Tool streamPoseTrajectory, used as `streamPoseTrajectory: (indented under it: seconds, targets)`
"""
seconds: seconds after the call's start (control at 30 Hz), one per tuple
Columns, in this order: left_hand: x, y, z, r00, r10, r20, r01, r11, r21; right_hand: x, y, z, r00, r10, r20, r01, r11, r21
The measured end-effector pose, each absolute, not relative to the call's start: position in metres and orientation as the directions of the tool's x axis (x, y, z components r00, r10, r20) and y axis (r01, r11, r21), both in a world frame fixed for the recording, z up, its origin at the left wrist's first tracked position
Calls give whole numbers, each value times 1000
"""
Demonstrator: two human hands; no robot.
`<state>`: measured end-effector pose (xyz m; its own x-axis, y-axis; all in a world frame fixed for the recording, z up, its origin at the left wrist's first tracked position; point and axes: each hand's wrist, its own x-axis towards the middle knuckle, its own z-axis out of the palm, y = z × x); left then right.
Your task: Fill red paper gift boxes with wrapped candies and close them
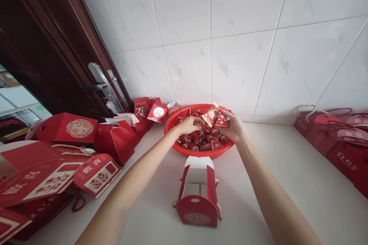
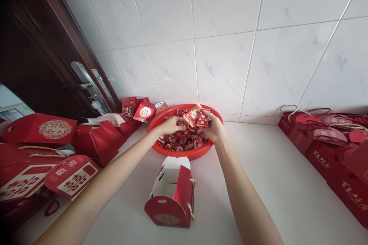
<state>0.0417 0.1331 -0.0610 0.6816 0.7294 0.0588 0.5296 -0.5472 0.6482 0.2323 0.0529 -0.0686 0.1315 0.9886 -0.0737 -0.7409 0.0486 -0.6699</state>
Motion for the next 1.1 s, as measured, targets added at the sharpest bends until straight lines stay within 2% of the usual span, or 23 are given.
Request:
streamPoseTrajectory:
  seconds: [0.47,0.87,1.1]
  targets:
    - [43,133,-61,615,776,137,512,-526,680,235,56,-71,149,986,-69,-730,63,-681]
    - [40,136,-62,659,752,10,594,-529,605,233,53,-68,160,981,-106,-754,53,-654]
    - [40,142,-68,646,762,30,598,-530,601,233,52,-67,158,982,-107,-767,54,-640]
